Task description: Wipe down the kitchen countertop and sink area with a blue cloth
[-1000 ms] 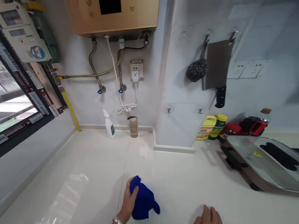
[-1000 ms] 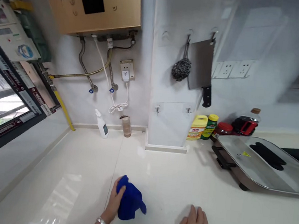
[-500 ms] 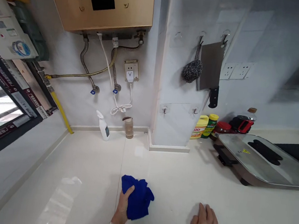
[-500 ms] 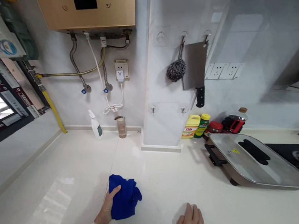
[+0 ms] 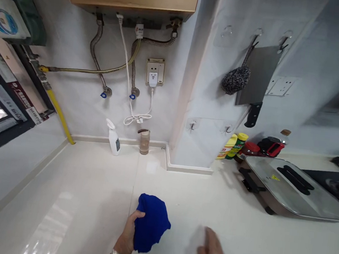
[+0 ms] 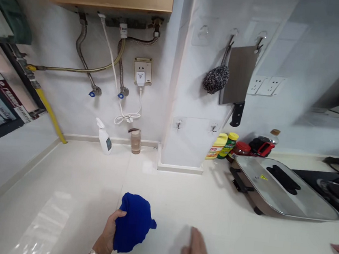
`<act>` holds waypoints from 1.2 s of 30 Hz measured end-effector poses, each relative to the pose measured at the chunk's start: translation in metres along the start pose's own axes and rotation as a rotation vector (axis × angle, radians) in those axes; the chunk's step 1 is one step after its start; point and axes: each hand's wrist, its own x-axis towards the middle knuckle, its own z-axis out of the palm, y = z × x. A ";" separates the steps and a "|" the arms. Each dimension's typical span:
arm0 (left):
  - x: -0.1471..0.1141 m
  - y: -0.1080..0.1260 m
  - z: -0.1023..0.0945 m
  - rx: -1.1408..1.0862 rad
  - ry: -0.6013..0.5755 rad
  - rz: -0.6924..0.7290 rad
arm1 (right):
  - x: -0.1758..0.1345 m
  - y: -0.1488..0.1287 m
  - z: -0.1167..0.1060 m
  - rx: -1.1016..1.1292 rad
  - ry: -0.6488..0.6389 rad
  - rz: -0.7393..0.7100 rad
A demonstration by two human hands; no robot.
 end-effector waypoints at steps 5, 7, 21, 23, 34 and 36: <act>-0.004 -0.014 0.032 0.026 -0.037 -0.071 | -0.012 -0.103 0.020 0.901 -0.402 0.474; -0.004 -0.022 0.039 0.003 0.062 0.005 | -0.013 -0.129 0.021 1.119 -0.531 0.608; 0.036 -0.065 0.033 0.421 0.215 0.388 | 0.021 -0.129 -0.022 0.917 -0.403 0.240; 0.053 -0.074 0.042 0.457 0.262 0.498 | 0.030 -0.121 -0.037 0.807 -0.267 0.151; 0.092 -0.116 0.109 0.773 -0.116 0.255 | 0.044 0.042 -0.067 0.160 0.176 0.042; 0.079 -0.095 0.108 0.893 -0.162 0.162 | 0.030 0.068 -0.070 0.153 0.153 0.034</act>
